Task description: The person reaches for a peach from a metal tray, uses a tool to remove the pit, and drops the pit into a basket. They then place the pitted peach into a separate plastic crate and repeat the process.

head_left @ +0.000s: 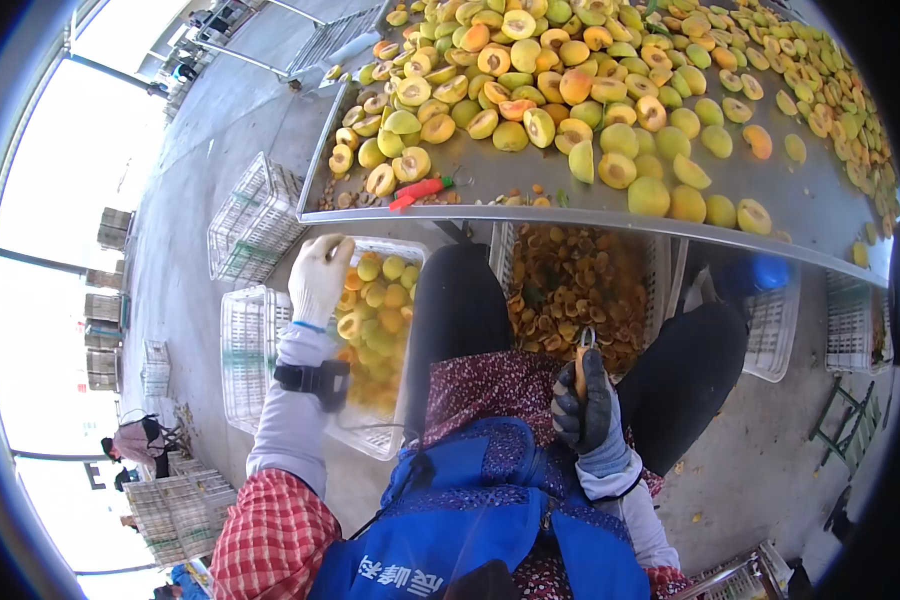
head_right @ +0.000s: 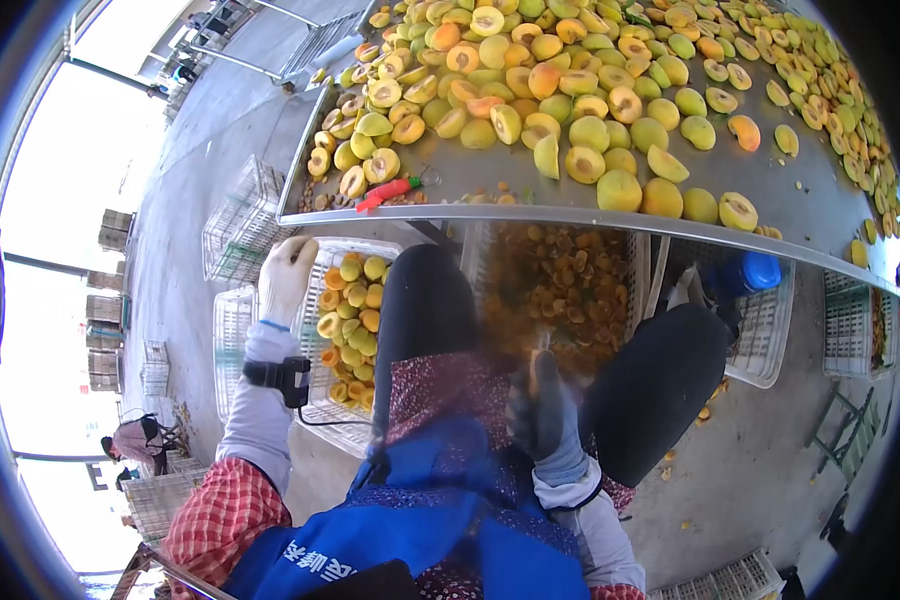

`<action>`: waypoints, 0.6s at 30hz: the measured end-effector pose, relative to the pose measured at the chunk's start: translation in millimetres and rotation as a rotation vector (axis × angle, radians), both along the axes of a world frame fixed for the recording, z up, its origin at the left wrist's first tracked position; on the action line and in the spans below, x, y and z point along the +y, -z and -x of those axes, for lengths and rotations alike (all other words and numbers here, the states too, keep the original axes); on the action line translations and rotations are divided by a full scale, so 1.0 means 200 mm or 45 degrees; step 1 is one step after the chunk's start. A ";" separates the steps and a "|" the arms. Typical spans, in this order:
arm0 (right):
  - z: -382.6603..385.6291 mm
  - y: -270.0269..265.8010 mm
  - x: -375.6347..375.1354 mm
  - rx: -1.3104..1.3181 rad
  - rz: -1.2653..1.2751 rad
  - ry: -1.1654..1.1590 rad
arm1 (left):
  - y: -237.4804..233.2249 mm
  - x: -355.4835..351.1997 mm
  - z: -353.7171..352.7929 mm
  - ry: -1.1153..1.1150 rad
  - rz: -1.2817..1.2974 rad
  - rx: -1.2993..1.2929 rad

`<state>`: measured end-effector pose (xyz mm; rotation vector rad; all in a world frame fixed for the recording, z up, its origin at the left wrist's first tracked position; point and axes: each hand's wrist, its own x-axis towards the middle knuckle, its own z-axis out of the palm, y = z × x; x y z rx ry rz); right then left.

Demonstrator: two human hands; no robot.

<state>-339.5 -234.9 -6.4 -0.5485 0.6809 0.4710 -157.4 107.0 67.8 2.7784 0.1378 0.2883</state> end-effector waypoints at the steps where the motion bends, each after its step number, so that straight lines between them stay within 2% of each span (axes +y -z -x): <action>1: -0.02 0.00 0.00 0.026 0.031 -0.009 | 0.02 -0.03 -0.13 0.018 0.064 -0.008; 2: -0.04 0.02 0.01 0.064 -0.005 -0.008 | 0.04 -0.05 -0.26 0.035 0.130 -0.012; 4: -0.08 0.03 0.00 0.084 0.009 -0.033 | 0.15 -0.03 -0.57 0.005 -0.010 0.191; 5: -0.10 0.04 0.00 0.093 0.014 -0.041 | 0.29 0.04 -0.76 0.020 -0.076 0.316; 7: -0.11 0.09 -0.02 0.089 -0.084 -0.031 | 0.43 -0.01 -0.95 0.045 -0.022 0.509; 8: -0.11 0.12 -0.03 0.090 -0.133 -0.021 | 0.46 -0.05 -1.00 0.095 0.028 0.493; 9: -0.12 0.14 -0.02 0.076 -0.179 -0.012 | 0.50 -0.10 -1.03 0.143 0.081 0.482; 12: -0.12 0.16 -0.04 0.087 -0.244 0.023 | 0.43 -0.32 -1.02 0.462 -0.147 0.579; 14: -0.14 0.15 -0.03 0.161 -0.222 0.034 | 0.42 -0.50 -0.97 0.604 -0.158 0.559; 17: -0.14 0.17 -0.04 0.125 -0.254 0.047 | 0.57 -0.56 -0.99 0.912 -0.235 0.420; 18: -0.14 0.17 -0.04 0.127 -0.267 0.060 | 0.45 -0.67 -0.91 0.875 -0.147 0.416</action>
